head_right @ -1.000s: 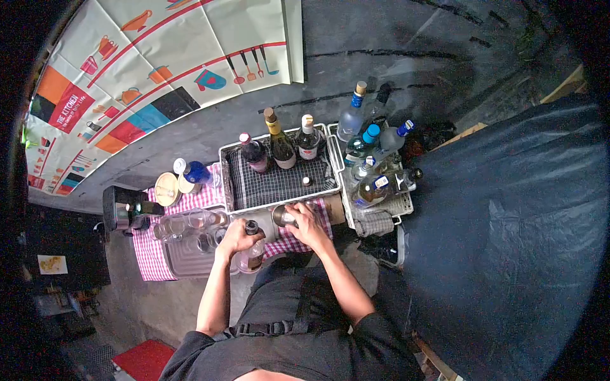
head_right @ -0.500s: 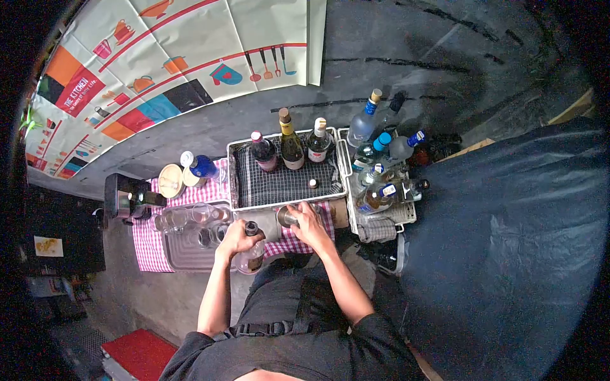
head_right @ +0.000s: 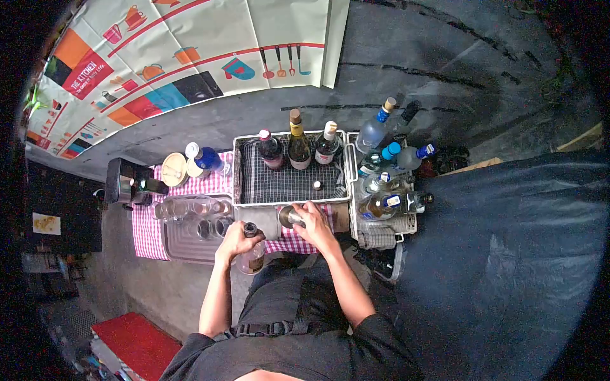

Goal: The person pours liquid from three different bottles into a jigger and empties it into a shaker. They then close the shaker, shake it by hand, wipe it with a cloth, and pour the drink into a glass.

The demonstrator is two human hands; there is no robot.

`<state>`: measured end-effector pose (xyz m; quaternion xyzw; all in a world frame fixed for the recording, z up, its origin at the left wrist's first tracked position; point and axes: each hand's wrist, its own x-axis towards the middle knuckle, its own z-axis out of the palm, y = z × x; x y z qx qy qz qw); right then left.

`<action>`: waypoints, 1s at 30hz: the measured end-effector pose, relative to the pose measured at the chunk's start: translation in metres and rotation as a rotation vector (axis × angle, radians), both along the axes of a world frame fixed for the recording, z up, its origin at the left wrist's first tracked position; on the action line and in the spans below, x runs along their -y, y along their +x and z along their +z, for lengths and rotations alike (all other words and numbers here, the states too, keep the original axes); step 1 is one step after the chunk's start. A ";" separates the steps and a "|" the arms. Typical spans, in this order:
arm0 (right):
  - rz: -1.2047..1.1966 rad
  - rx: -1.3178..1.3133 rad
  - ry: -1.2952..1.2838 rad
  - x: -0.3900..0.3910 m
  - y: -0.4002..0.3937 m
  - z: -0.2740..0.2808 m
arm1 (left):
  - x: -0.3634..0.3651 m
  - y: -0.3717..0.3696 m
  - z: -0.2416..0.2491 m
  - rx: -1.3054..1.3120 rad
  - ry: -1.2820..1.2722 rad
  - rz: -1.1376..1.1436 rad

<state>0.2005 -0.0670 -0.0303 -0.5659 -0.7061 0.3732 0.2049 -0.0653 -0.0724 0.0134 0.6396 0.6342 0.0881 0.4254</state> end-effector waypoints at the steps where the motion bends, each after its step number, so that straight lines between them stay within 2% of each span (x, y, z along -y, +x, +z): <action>1: -0.014 -0.029 0.042 0.000 0.001 -0.002 | 0.002 -0.001 -0.001 0.013 -0.011 0.013; 3: -0.021 -0.060 0.084 0.001 0.000 -0.001 | 0.009 -0.004 -0.005 0.012 0.023 0.034; 5: -0.160 -0.197 0.128 0.007 -0.003 0.004 | 0.020 -0.008 -0.009 0.009 0.055 0.057; 7: -0.156 -0.220 0.133 0.015 -0.008 0.001 | 0.032 -0.011 -0.007 0.111 0.113 0.154; 9: -0.117 -0.303 0.213 0.025 -0.023 -0.004 | 0.044 -0.020 -0.013 0.122 0.145 0.154; 10: -0.101 -0.183 0.221 0.030 -0.033 0.003 | 0.050 -0.023 -0.014 0.109 0.121 0.199; 11: -0.063 -0.160 0.209 0.033 -0.043 0.010 | 0.056 -0.027 -0.015 0.094 0.096 0.243; 13: -0.014 -0.208 0.023 0.036 -0.064 -0.006 | 0.066 -0.035 -0.019 0.107 0.137 0.256; 17: 0.064 -0.144 0.145 0.039 -0.103 -0.051 | 0.083 -0.049 -0.023 0.067 0.108 0.309; 23: -0.003 -0.022 0.120 0.026 -0.134 -0.097 | 0.096 -0.069 -0.010 0.024 0.084 0.314; 30: -0.054 -0.114 0.168 0.014 -0.162 -0.087 | 0.102 -0.089 -0.009 0.086 0.079 0.303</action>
